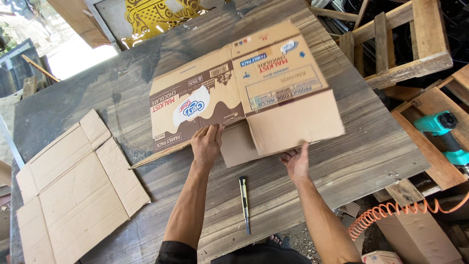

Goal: The person cuts and assembles cardboard boxes on a wooden workbench. They use a utility knife to slice the boxes into sections and then apply packing tape to join the pieces together.

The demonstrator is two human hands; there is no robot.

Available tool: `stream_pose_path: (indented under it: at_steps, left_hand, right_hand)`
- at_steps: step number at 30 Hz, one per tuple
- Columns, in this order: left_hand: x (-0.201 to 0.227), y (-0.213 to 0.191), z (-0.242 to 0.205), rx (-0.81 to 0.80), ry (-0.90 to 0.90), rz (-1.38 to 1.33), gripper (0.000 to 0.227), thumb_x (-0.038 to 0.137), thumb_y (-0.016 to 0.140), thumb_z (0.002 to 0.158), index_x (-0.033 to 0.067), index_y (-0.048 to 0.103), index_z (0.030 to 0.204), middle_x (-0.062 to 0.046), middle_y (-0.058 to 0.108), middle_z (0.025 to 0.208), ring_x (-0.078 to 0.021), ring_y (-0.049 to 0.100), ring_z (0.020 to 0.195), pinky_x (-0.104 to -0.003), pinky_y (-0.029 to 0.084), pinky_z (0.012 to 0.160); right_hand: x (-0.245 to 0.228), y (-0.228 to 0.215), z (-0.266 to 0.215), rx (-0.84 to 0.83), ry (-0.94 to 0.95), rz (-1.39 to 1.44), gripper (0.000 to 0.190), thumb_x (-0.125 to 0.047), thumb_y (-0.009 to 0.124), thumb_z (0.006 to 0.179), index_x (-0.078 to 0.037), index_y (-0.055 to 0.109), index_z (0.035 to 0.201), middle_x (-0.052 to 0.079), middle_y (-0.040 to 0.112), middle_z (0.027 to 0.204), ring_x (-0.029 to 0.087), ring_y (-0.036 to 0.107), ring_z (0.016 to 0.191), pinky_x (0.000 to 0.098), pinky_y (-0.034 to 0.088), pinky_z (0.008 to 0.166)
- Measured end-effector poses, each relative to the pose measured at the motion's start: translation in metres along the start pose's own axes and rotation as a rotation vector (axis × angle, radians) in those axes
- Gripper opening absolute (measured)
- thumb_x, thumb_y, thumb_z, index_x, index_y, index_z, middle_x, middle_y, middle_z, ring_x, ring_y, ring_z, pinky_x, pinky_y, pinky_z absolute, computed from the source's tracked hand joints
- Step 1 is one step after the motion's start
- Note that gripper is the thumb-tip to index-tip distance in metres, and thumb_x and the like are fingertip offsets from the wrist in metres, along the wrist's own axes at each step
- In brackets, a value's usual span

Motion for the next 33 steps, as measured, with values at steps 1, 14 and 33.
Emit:
stream_pose_path:
  at_steps: [1, 14, 33]
  left_hand:
    - [-0.002, -0.005, 0.004, 0.000, -0.002, 0.003, 0.019, 0.030, 0.069, 0.099, 0.0163, 0.067, 0.086, -0.003, 0.063, 0.067, -0.0234, 0.068, 0.060, -0.033, 0.054, 0.057]
    - [-0.024, -0.084, 0.040, 0.176, -0.141, -0.169, 0.014, 0.018, 0.070, 0.099, 0.0090, 0.071, 0.089, -0.009, 0.061, 0.063, -0.0313, 0.065, 0.054, -0.037, 0.051, 0.050]
    - [-0.128, -0.239, -0.079, 0.917, -0.944, -0.409, 0.038, 0.021, 0.047, 0.116, 0.0182, 0.045, 0.078, 0.007, 0.045, 0.068, -0.0062, 0.033, 0.068, -0.023, 0.035, 0.075]
  right_hand:
    - [0.007, -0.003, 0.007, -0.003, 0.002, -0.001, 0.063, -0.075, 0.040, 0.101, -0.019, 0.039, 0.128, 0.003, 0.057, 0.108, 0.023, 0.066, 0.081, 0.0404, 0.057, 0.075]
    - [0.077, -0.042, 0.081, 0.028, -0.332, -0.185, 0.055, -0.052, 0.057, 0.092, -0.020, 0.055, 0.138, 0.008, 0.058, 0.129, 0.023, 0.058, 0.113, 0.0384, 0.045, 0.092]
    - [-0.049, 0.062, -0.014, 0.038, -1.400, -1.266, 0.006, -0.006, 0.075, 0.086, -0.007, 0.074, 0.093, 0.010, 0.066, 0.086, 0.034, 0.068, 0.080, 0.0421, 0.056, 0.071]
Point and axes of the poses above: each hand's wrist, its own z-axis towards the middle knuckle, its own y-axis out of the palm, x = y × z, the point moved 7 cm from there along z, towards the middle knuckle
